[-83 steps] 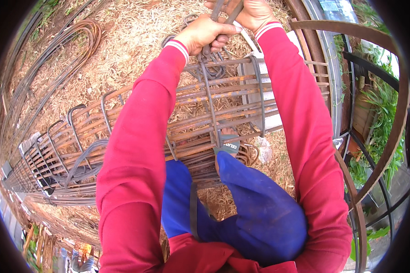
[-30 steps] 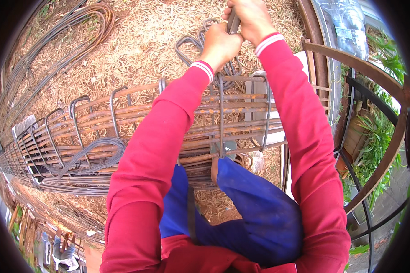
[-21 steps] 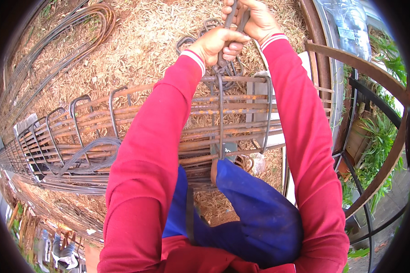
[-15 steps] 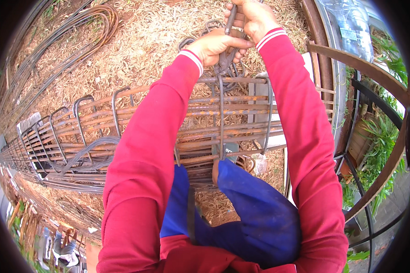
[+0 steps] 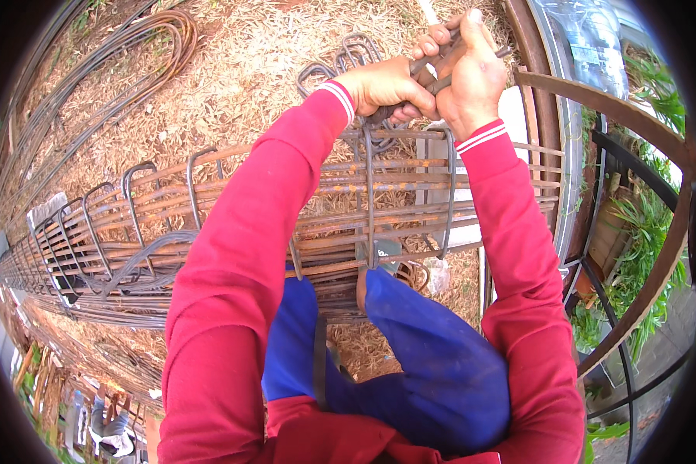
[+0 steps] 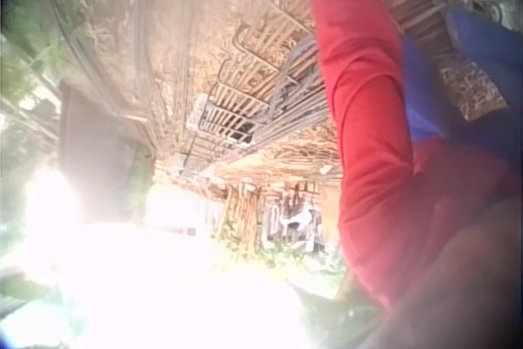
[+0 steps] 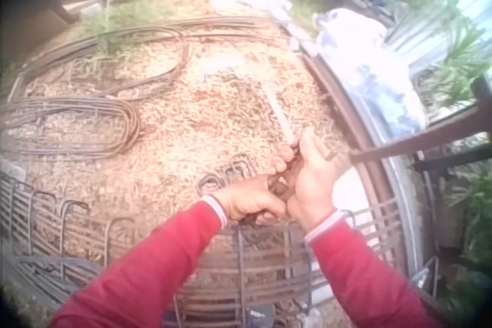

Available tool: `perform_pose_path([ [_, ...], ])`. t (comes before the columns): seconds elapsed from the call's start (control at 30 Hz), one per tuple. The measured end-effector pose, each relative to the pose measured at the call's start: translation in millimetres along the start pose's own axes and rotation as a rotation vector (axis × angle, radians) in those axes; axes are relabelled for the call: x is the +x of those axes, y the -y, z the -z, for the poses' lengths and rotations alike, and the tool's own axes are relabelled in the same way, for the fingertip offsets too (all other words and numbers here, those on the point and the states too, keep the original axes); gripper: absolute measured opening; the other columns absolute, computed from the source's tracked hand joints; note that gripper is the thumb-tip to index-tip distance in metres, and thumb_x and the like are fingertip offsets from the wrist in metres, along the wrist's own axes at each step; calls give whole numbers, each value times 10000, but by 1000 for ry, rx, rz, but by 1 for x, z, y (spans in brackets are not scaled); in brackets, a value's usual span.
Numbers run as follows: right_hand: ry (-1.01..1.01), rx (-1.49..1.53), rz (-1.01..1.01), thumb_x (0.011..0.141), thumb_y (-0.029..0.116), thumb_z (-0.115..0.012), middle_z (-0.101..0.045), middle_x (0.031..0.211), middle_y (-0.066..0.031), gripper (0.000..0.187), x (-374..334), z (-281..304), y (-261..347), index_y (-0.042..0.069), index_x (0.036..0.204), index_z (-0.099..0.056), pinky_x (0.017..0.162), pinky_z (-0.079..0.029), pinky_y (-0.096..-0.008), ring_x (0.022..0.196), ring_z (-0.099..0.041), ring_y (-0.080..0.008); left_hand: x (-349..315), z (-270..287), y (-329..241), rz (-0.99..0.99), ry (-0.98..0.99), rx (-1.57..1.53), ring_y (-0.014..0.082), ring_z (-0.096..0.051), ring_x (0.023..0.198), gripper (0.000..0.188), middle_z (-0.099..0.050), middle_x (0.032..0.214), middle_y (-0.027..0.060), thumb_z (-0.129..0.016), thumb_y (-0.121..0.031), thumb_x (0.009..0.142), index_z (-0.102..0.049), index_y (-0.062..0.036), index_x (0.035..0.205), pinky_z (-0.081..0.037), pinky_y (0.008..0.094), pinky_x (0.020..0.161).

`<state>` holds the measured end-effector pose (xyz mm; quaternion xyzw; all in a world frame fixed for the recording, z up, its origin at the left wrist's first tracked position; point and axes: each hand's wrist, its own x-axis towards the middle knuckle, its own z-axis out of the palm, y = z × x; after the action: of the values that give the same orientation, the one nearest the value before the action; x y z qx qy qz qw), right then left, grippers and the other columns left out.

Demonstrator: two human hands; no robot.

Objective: The person sits on the ground and assembles a metal grid by bending and tying wire ties around intersecting metal rods. They repeatedly pick up wire ties, wrap them around the grid intersections, and twist them to secure the structure.

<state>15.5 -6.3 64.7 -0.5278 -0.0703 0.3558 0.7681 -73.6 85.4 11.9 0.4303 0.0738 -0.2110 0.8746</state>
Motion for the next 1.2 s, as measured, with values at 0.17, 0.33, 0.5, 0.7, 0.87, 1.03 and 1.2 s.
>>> perform_pose_path([
  [0.17,-133,117,142,1062,317,-502,-488,734,-49,301,-22,4,3,66,897,-482,610,-481,-352,690,-517,-176,1,-10,-1,50,2,141,76,-440,450,265,-482,563,-6,-673,-26,718,-539,-8,946,-320,243,412],
  [0.33,-122,27,139,1080,352,-425,-452,776,-62,310,-28,5,5,78,939,-461,708,-481,-411,699,-465,-205,2,-10,-2,48,-1,165,87,-468,436,163,-515,540,6,-712,-15,688,-565,-53,629,-333,249,401],
  [0.5,-199,-5,208,1076,337,-453,-490,771,-67,313,-41,0,6,56,938,-467,676,-511,-397,689,-512,-206,2,-14,-3,61,66,193,84,-460,434,222,-521,549,7,-676,5,682,-555,-4,867,-334,248,412],
  [0.7,-75,-43,121,1076,334,-447,-492,822,-70,298,-33,1,11,58,969,-488,763,-507,-432,752,-510,-221,-1,-9,-4,52,-23,239,86,-521,479,288,-569,579,18,-682,-6,693,-610,27,970,-392,245,448],
  [0.87,56,-131,-173,1078,306,-418,-617,1140,-197,270,23,7,6,70,1205,-445,939,-547,-535,1151,-608,-390,-4,14,3,-46,-118,-13,105,-644,683,288,-668,790,30,-808,-211,833,-663,-19,992,-548,266,633],
  [1.03,243,-69,-310,1083,349,-386,-626,1149,-207,293,42,-4,2,71,1163,-433,924,-556,-539,1100,-632,-395,-8,24,12,-44,-166,-172,141,-664,736,262,-670,811,31,-776,-240,885,-662,-44,1017,-559,289,683],
  [1.2,58,-10,-508,1074,350,-413,-670,974,-162,361,48,-9,2,28,1175,-540,861,-573,-462,961,-665,-319,2,28,11,36,-129,-267,98,-583,641,200,-589,721,-16,-779,-210,887,-648,-101,992,-485,268,595],
])
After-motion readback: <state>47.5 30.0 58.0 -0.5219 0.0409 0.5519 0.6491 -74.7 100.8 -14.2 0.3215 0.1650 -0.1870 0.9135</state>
